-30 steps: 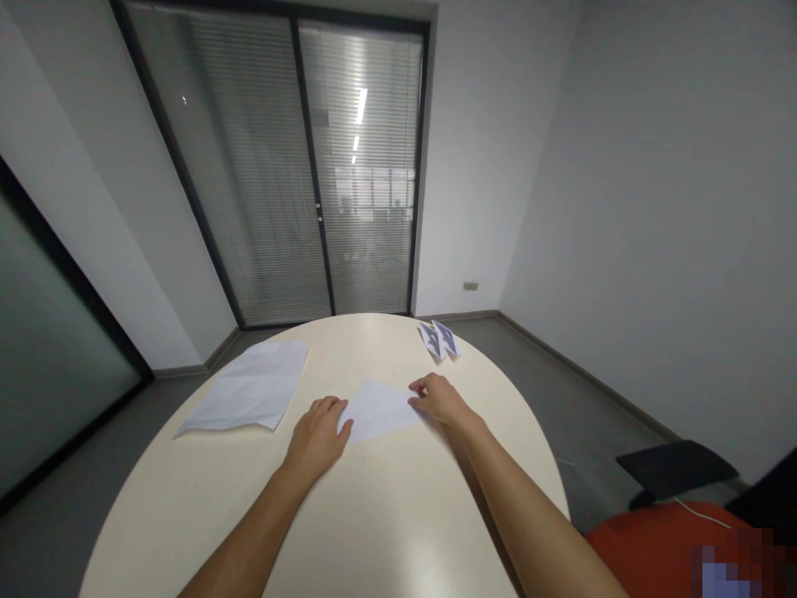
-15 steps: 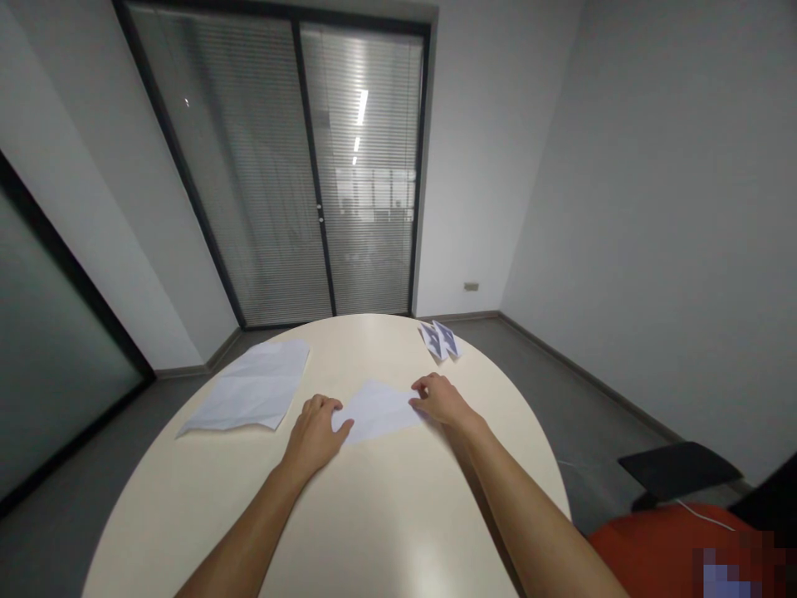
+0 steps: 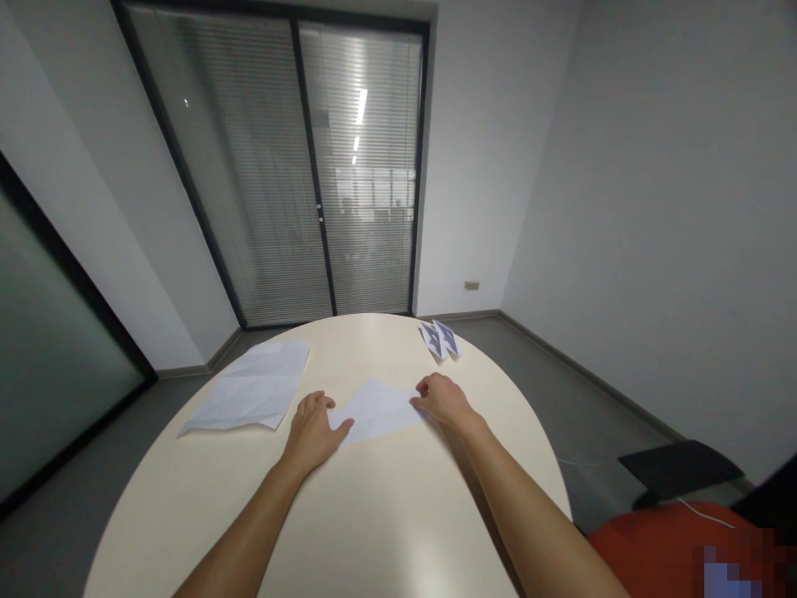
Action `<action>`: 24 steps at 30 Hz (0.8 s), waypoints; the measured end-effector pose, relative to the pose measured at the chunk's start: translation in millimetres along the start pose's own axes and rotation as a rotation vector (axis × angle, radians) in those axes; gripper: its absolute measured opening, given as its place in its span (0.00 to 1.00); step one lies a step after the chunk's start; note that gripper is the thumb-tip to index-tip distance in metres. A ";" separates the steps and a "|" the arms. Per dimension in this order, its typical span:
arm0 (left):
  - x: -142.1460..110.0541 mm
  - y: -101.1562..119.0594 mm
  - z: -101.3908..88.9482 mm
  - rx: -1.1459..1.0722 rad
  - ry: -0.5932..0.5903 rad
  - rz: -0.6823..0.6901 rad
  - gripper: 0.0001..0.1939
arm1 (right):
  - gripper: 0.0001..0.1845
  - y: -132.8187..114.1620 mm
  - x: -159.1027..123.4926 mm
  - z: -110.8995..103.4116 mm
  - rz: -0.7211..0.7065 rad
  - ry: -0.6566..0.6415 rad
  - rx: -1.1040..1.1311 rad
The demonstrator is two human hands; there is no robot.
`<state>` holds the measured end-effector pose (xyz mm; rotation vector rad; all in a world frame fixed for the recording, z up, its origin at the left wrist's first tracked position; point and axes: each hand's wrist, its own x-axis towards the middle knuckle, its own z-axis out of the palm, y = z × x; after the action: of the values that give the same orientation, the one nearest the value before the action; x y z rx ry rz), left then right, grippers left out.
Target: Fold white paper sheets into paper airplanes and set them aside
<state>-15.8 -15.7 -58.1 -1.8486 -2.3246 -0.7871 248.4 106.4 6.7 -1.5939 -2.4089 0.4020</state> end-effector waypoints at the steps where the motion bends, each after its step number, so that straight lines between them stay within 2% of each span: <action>1: 0.0 0.0 -0.1 0.001 -0.004 0.000 0.20 | 0.10 -0.8 -0.3 -0.9 0.000 -0.005 -0.001; 6: 0.1 -1.7 2.6 0.002 -0.017 0.003 0.18 | 0.08 -2.5 -1.7 -2.9 -0.011 -0.020 -0.002; 13: 1.5 -3.4 5.1 0.000 -0.036 -0.002 0.16 | 0.10 -1.8 -1.0 1.0 0.016 -0.020 0.033; 20: 1.7 -3.9 7.8 -0.007 -0.012 -0.001 0.14 | 0.07 -1.8 0.0 5.0 -0.022 -0.015 0.015; 24: 1.6 -2.8 6.3 -0.031 -0.001 0.020 0.13 | 0.10 -0.3 0.3 6.7 -0.035 -0.009 0.047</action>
<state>-17.2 -12.0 -64.0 -1.8828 -2.3036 -0.8245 245.8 105.9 0.5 -1.5319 -2.4112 0.4573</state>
